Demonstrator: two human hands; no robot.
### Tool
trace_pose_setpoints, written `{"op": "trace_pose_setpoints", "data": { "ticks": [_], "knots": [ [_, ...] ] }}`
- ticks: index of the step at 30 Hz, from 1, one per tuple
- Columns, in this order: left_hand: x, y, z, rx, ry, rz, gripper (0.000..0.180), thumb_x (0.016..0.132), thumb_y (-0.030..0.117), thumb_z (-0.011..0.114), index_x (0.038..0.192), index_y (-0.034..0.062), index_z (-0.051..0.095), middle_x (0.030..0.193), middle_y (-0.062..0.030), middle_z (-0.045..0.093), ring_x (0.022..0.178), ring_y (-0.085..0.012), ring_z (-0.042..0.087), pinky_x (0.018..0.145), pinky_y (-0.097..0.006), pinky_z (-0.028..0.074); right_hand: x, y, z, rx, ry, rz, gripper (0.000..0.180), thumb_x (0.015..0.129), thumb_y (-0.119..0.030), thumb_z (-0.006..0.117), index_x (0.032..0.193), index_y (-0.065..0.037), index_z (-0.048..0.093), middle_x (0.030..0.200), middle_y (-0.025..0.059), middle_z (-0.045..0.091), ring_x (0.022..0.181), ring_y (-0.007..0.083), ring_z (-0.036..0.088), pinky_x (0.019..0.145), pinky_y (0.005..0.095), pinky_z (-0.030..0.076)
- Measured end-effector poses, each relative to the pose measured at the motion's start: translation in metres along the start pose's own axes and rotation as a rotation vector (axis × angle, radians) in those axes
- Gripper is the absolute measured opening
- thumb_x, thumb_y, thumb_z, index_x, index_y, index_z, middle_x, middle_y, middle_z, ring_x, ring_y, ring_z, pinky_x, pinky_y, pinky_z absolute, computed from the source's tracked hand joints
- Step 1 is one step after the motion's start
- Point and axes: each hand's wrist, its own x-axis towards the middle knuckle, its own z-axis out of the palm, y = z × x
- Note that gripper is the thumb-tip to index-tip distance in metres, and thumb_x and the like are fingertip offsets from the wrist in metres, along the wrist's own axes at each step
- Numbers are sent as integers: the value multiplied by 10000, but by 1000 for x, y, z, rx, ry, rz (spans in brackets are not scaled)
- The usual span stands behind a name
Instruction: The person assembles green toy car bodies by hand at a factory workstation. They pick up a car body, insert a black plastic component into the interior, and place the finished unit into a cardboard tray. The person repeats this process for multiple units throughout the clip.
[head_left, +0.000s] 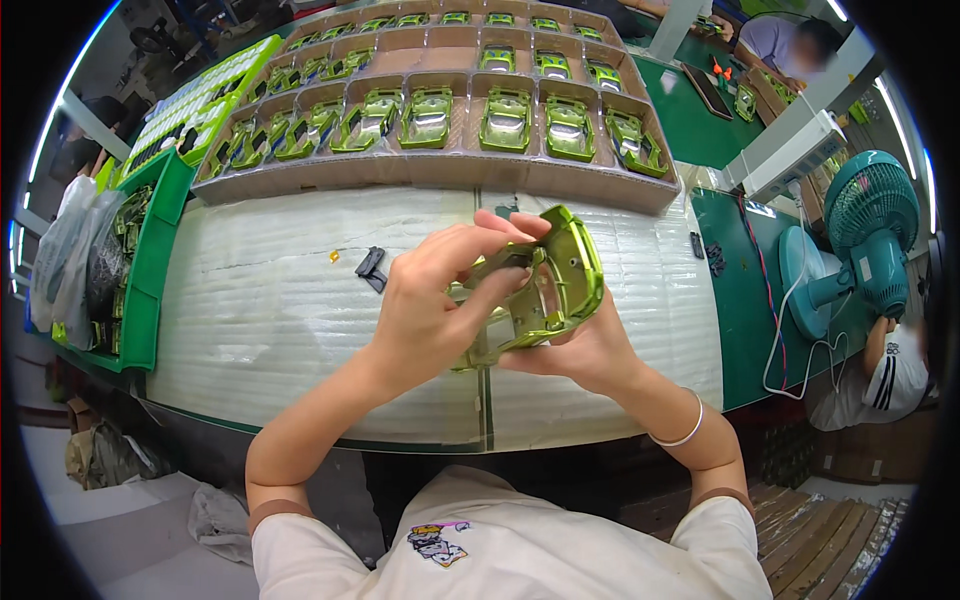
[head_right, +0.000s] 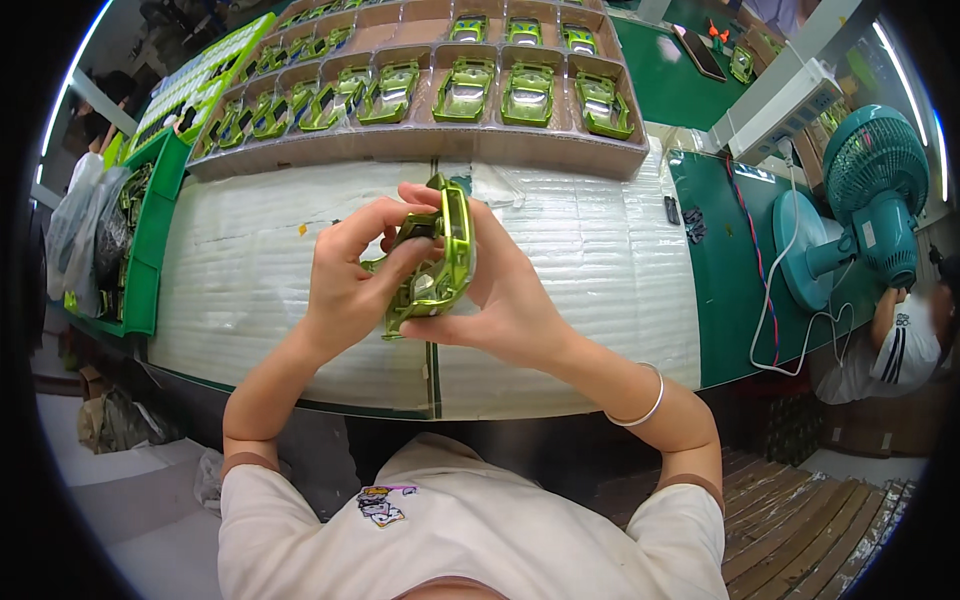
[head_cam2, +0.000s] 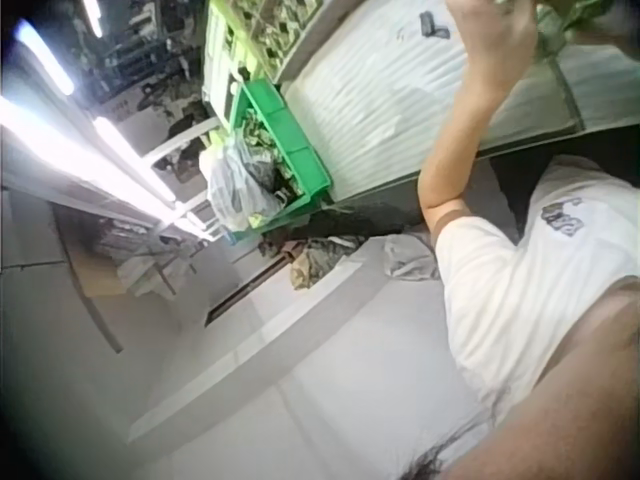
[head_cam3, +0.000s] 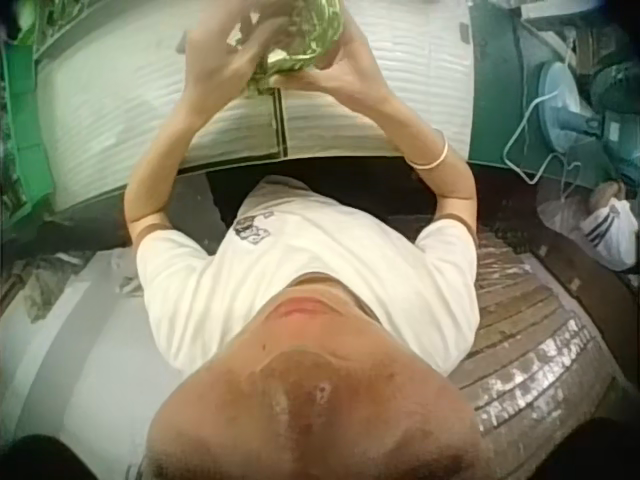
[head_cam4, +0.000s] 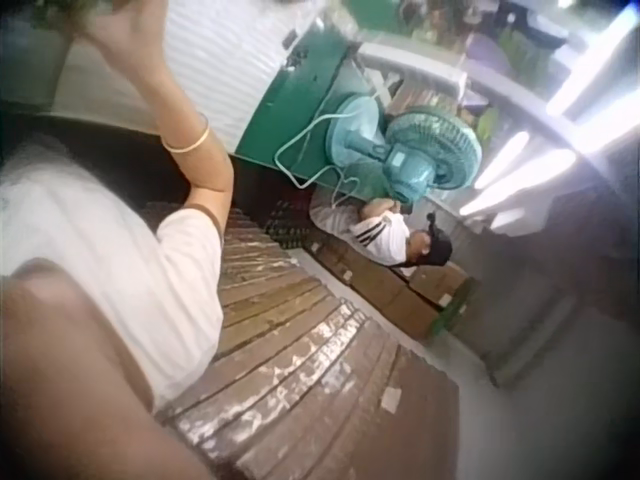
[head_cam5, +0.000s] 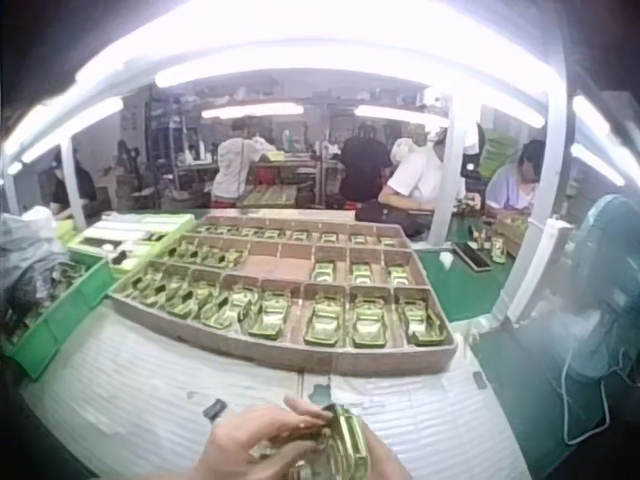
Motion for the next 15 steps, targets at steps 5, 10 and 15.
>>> {"op": "trace_pose_setpoints", "data": {
  "ticks": [5,10,15],
  "knots": [
    [-3,-1,4,16,56,18,182,719,51,666,890,17,612,766,-115,603,643,-234,564,546,-309,428,-4,1,6,136,60,51,907,602,-29,794,1324,-37,244,1348,123,345,1195,215,409,995,354,364],
    [-8,3,0,43,70,-25,167,708,45,667,864,13,617,734,-109,594,630,-234,561,533,-313,421,-5,8,9,72,35,-2,907,605,-37,795,1323,-37,241,1377,140,314,1231,230,373,1017,366,337],
    [-1,-4,1,-56,77,102,180,687,38,677,856,17,619,739,-101,586,643,-230,577,563,-297,457,-2,1,5,-314,2,-102,903,594,-47,796,1330,-51,273,1382,150,308,1237,230,369,1008,372,350]
  ]
}}
